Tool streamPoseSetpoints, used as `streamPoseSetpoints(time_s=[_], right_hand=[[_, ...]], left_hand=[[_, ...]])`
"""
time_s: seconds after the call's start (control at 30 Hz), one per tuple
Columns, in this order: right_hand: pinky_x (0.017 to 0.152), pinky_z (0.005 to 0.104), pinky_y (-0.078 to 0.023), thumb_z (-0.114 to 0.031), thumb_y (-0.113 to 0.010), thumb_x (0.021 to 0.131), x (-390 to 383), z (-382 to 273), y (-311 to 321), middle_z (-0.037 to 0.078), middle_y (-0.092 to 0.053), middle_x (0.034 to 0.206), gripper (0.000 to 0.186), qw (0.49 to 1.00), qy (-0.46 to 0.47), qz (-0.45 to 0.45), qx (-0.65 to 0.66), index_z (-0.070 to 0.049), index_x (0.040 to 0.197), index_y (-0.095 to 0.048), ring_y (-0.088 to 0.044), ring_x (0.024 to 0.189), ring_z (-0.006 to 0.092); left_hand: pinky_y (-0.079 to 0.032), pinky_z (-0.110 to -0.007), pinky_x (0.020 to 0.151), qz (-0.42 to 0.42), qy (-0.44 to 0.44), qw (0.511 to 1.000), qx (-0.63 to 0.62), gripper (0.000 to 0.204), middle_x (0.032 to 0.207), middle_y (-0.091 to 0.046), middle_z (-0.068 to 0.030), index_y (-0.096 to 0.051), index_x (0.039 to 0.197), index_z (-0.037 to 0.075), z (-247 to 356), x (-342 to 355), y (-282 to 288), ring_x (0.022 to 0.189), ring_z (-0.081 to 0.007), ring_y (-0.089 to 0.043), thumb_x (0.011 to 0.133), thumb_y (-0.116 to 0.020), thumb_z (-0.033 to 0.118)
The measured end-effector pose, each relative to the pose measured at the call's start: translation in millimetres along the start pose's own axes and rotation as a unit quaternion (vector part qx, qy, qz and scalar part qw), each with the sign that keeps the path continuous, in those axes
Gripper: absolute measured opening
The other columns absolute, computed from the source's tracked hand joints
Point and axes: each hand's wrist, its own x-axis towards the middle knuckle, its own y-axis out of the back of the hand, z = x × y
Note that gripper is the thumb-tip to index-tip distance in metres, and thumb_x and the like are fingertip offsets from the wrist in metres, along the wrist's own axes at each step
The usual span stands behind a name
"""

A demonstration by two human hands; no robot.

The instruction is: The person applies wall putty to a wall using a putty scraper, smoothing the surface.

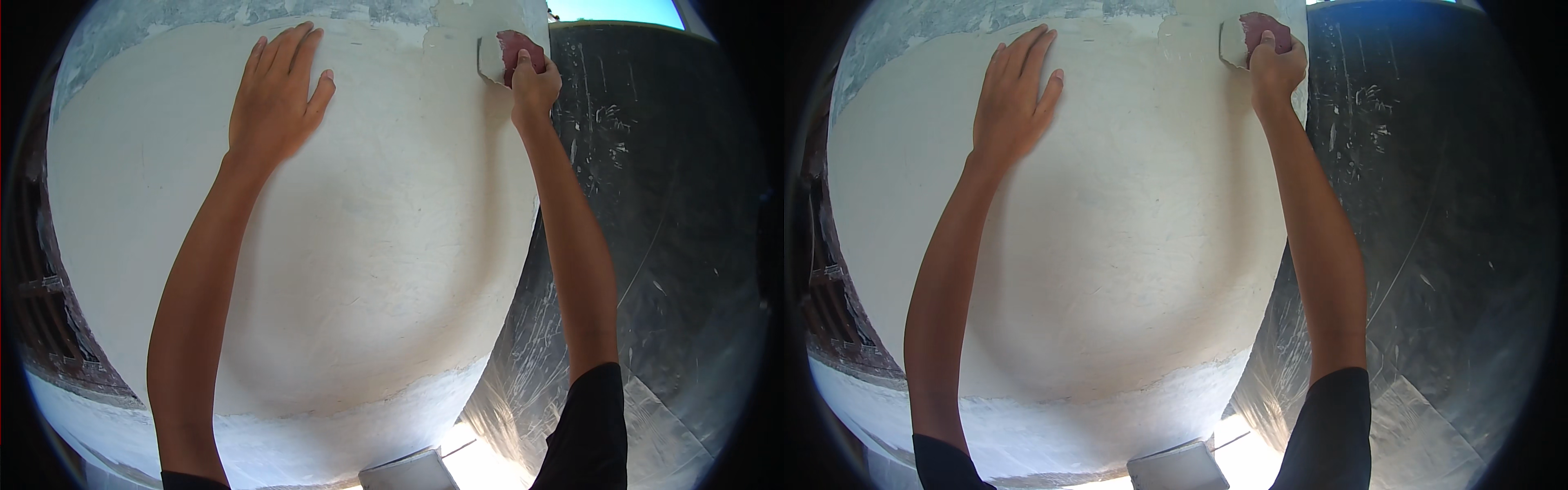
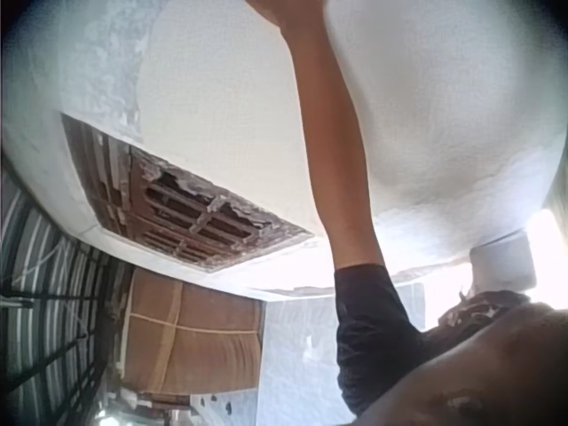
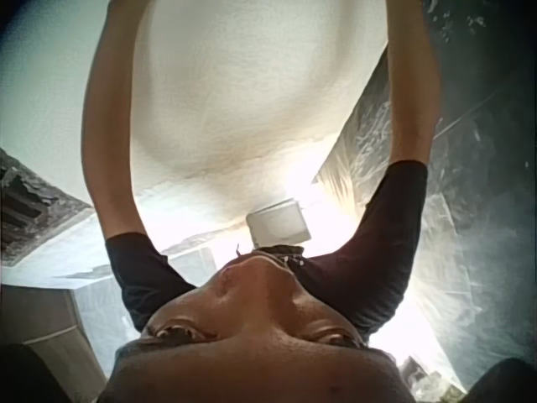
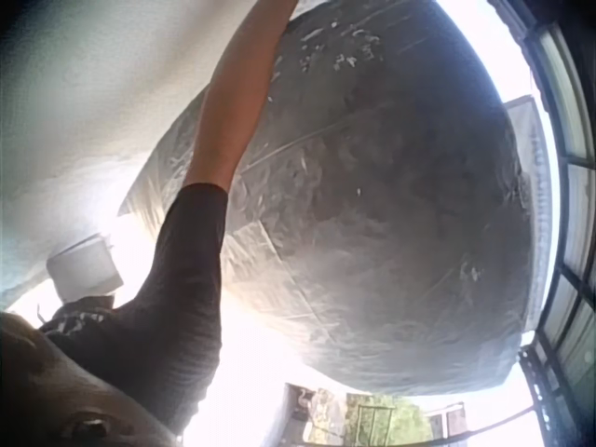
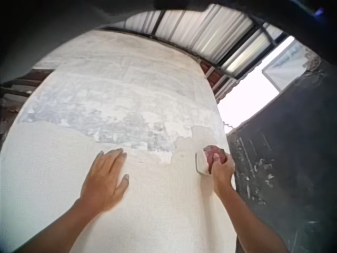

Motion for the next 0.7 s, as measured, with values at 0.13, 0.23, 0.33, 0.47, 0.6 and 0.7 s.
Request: streamPoseSetpoints(time_s=[0.13, 0.23, 0.33, 0.47, 0.6, 0.7], right_hand=[[0.077, 0.0295, -0.052, -0.018, -0.065, 0.095, -20, -17, -9, 0.008, -0.066, 0.102, 0.033, 0.987, -0.039, -0.113, 0.104, 0.004, 0.12, -0.061, -0.063, 0.087, 0.0147], [0.079, 0.0288, -0.051, -0.019, -0.065, 0.095, -13, -11, -20, 0.008, -0.065, 0.102, 0.035, 0.981, -0.029, -0.159, 0.103, 0.004, 0.121, -0.06, -0.062, 0.088, 0.014], [0.077, 0.0286, -0.051, -0.02, -0.066, 0.094, 8, 13, -29, 0.009, -0.065, 0.102, 0.036, 0.985, 0.017, -0.155, 0.07, 0.004, 0.12, -0.06, -0.061, 0.086, 0.0138], [0.077, 0.0285, -0.051, -0.02, -0.065, 0.094, 16, 16, -27, 0.009, -0.065, 0.103, 0.036, 0.992, -0.042, -0.084, 0.088, 0.005, 0.121, -0.06, -0.061, 0.086, 0.0136], [0.071, 0.0291, -0.053, -0.016, -0.064, 0.095, 2, 18, -28, 0.01, -0.065, 0.103, 0.034, 0.99, 0.064, -0.123, 0.033, 0.006, 0.12, -0.059, -0.063, 0.084, 0.0147], [0.073, 0.029, -0.053, -0.016, -0.065, 0.094, 3, 11, -26, 0.01, -0.065, 0.104, 0.035, 0.997, -0.01, -0.055, 0.05, 0.006, 0.121, -0.059, -0.063, 0.086, 0.0149]], left_hand=[[-0.026, -0.044, 0.119, -0.007, 0.004, 1.0, 0.002, 0.047, 0.143, -0.046, -0.0076, -0.045, 0.14, 0.007, -2, -1, 1, 0.132, -0.0257, -0.044, 0.098, -0.049, 0.025], [-0.025, -0.043, 0.119, -0.001, -0.002, 1.0, 0.004, 0.047, 0.143, -0.046, -0.0076, -0.045, 0.141, 0.008, -2, 1, 1, 0.132, -0.0257, -0.044, 0.098, -0.049, 0.026], [-0.025, -0.043, 0.119, 0.001, -0.003, 1.0, -0.001, 0.047, 0.143, -0.046, -0.0076, -0.045, 0.141, 0.008, 0, 1, 0, 0.132, -0.0262, -0.043, 0.098, -0.049, 0.026], [-0.025, -0.043, 0.119, -0.005, 0.0, 1.0, 0.009, 0.047, 0.143, -0.046, -0.0076, -0.045, 0.141, 0.008, 1, 1, 0, 0.132, -0.0266, -0.044, 0.098, -0.049, 0.026], [-0.025, -0.044, 0.119, -0.003, -0.001, 1.0, 0.002, 0.047, 0.143, -0.046, -0.0077, -0.045, 0.141, 0.008, 0, 1, 1, 0.132, -0.0264, -0.044, 0.098, -0.049, 0.026], [-0.026, -0.044, 0.119, 0.001, -0.003, 1.0, 0.002, 0.047, 0.143, -0.047, -0.0077, -0.045, 0.141, 0.008, 0, 1, 1, 0.132, -0.0263, -0.044, 0.098, -0.049, 0.026]])
